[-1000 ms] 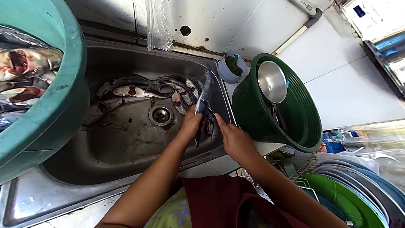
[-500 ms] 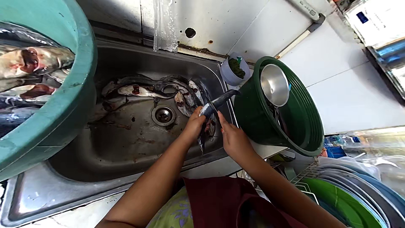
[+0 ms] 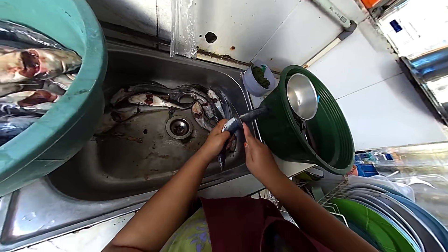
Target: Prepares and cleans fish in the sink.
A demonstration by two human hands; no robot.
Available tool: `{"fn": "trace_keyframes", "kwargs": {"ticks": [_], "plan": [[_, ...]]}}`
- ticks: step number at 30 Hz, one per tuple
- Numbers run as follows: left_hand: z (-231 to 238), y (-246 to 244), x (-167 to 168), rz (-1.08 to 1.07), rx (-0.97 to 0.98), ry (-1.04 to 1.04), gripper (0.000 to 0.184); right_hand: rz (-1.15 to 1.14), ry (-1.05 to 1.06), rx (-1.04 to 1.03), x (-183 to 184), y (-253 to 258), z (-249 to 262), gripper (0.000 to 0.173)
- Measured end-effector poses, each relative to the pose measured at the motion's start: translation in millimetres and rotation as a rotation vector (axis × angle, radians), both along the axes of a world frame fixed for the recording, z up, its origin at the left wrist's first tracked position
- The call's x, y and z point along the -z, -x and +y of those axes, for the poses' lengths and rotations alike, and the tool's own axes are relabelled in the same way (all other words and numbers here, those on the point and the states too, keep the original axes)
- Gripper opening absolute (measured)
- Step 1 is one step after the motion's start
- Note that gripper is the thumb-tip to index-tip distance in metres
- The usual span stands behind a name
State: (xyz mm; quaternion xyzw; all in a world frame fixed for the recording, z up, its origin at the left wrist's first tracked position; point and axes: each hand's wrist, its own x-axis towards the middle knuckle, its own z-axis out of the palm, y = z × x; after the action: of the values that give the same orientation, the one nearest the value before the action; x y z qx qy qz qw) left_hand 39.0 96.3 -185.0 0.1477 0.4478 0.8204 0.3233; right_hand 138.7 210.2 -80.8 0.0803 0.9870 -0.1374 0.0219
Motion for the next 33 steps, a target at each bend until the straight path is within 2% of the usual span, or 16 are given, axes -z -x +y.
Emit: {"fn": "trace_keyframes", "kwargs": {"ticks": [4,9,11,13,16,18,20,22,28,30,33], "plan": [[-1,0,-4,-0.018,0.07,0.033,0.039,-0.106,-0.065,0.04,-4,-18,-5,0.056],[5,-7,-4,0.034,0.132,0.049,0.042,-0.145,-0.017,0.094,-10,37,-7,0.061],[5,-6,-2,-0.022,0.123,-0.019,0.044,-0.072,0.102,0.084,-11,43,-1,0.056],[2,-3,-5,-0.138,0.089,-0.106,0.044,0.123,0.307,0.101,3,30,13,0.05],[-3,4,-5,-0.341,0.021,-0.264,0.038,0.232,0.556,0.268,17,5,16,0.028],[-5,5,-4,-0.434,0.003,-0.352,0.035,0.159,0.72,0.347,23,-3,10,0.033],[-4,5,-3,-0.496,-0.017,-0.374,0.043,0.085,0.855,0.396,27,-4,3,0.042],[-3,4,-5,-0.531,-0.059,-0.353,0.045,0.071,0.854,0.405,30,-3,-5,0.043],[5,2,-12,-0.672,-0.3,-0.116,0.042,-0.016,0.632,0.337,38,7,-16,0.04],[4,3,-15,-0.602,-0.335,-0.041,0.043,-0.048,0.622,0.287,39,8,-18,0.038],[-2,2,-10,-0.379,-0.323,0.013,0.043,-0.039,0.614,0.239,37,4,-15,0.03]]}}
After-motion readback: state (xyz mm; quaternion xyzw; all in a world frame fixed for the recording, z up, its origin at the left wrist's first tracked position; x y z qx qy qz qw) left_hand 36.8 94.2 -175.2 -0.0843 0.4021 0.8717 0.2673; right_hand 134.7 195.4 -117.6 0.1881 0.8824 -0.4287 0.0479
